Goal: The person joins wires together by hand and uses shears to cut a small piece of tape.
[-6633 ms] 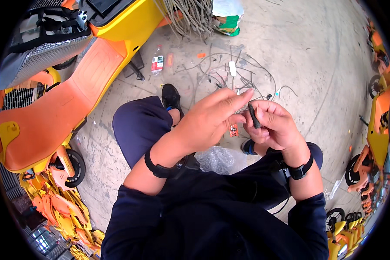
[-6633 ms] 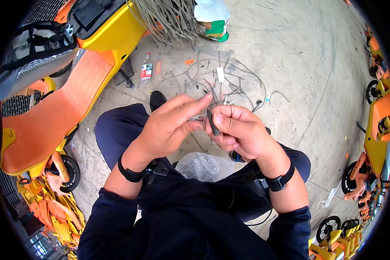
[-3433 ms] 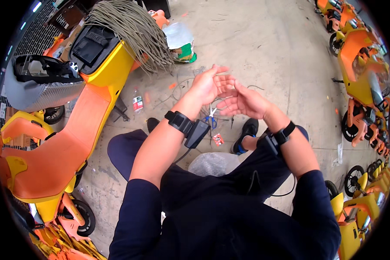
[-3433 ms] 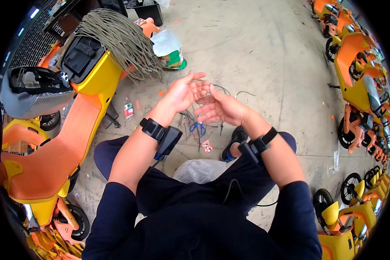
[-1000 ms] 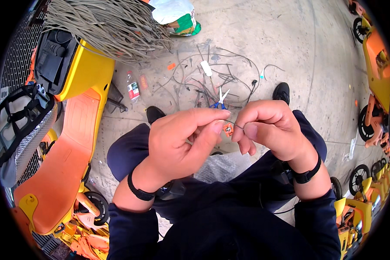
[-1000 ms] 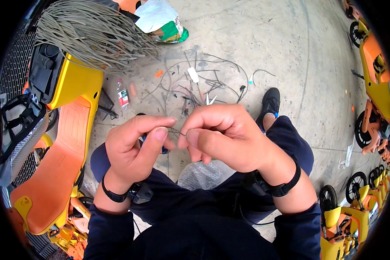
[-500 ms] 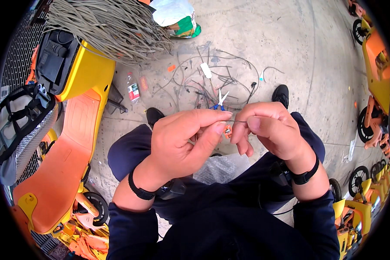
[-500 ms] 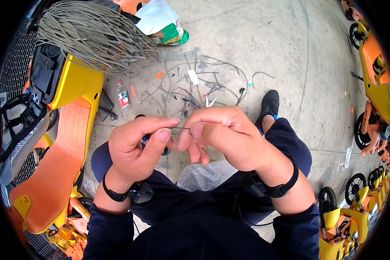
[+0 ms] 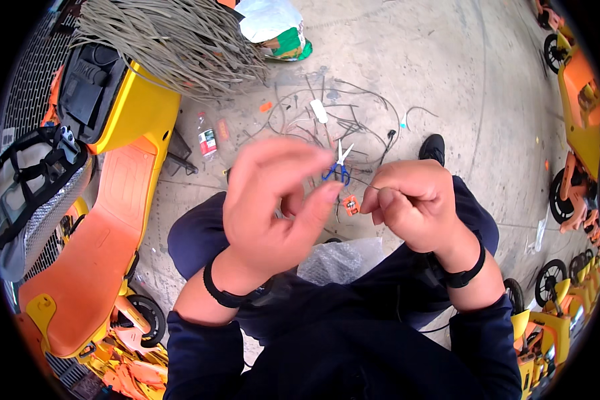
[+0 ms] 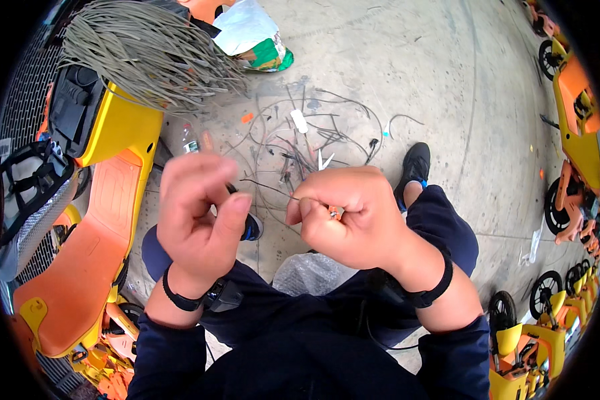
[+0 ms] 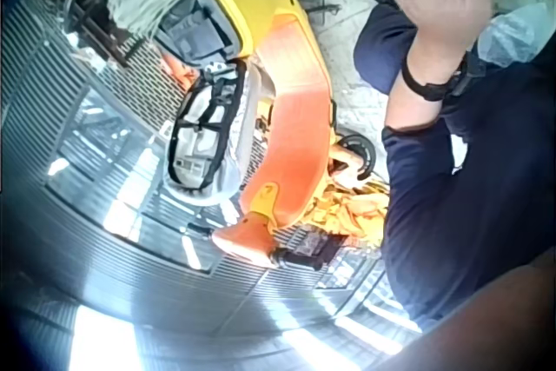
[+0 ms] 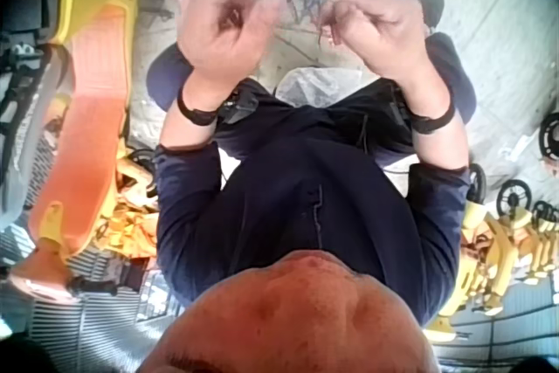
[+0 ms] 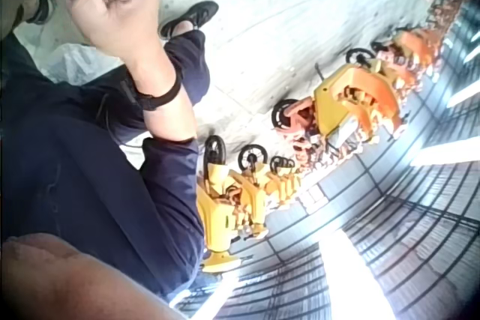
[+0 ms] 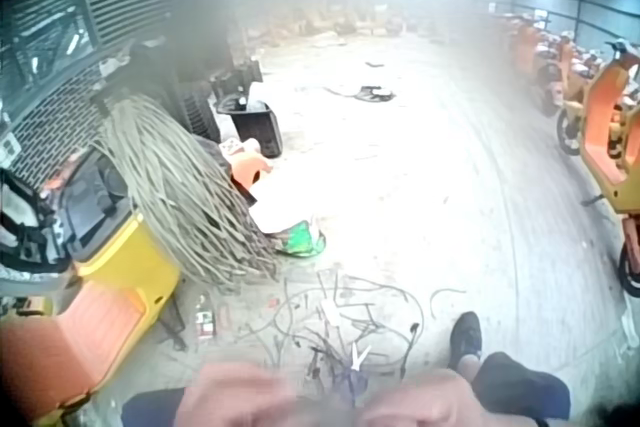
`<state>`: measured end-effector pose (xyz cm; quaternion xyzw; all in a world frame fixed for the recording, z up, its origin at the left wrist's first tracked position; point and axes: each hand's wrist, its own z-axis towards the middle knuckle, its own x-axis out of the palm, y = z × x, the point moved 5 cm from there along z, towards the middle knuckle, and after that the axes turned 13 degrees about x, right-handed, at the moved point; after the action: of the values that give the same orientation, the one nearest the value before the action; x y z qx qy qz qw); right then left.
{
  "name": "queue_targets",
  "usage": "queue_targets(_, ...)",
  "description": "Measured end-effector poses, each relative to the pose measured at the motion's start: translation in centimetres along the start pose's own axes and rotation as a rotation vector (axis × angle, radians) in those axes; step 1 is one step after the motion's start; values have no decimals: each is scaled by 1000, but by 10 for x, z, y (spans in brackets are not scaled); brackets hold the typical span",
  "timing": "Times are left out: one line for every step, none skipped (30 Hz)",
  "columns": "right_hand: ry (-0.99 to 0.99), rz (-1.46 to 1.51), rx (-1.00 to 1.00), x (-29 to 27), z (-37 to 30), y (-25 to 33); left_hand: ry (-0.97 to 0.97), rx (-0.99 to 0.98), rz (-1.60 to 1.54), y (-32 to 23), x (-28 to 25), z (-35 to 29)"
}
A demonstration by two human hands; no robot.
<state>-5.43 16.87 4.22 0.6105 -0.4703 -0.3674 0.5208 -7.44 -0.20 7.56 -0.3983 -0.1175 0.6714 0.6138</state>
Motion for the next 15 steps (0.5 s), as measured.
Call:
queue_targets(-74,-162,-171,0,-2,5,0,1,-2,-3,0,1)
queue_targets(-76,-163,-170,1,-1,4,93,49,-2,-8,7,2)
queue_targets(-149,-226,-256,4,-1,7,185,93,7,-12,13,1)
queue_targets(-223,-289,-343,6,-2,10,131,107,-20,-10,19,-2)
queue_targets(-218,-286,-344,8,-1,9,131,105,-14,-10,21,-3)
queue_targets(-254,-327,-389,8,-1,9,116,103,-17,-9,23,-3)
queue_targets(-290,-368,-435,8,-1,10,101,101,-19,-8,23,-3)
queue_targets(-289,-367,-434,8,-1,10,101,99,-19,-9,23,-4)
queue_targets(-297,-408,-446,8,-1,12,104,80,-16,-8,23,-4)
queue_targets(-305,-449,-459,9,-1,14,106,62,-12,-8,23,-4)
queue_targets(-305,-449,-460,9,0,13,106,62,-11,-7,24,-4)
queue_targets(-322,-458,-491,9,0,13,90,80,-2,-7,24,-4)
queue_targets(-339,-467,-523,9,0,13,75,98,8,-7,24,-4)
queue_targets(-339,-467,-523,10,0,13,74,99,7,-7,24,-4)
queue_targets(-347,-471,-534,10,0,13,72,102,17,-7,24,-4)
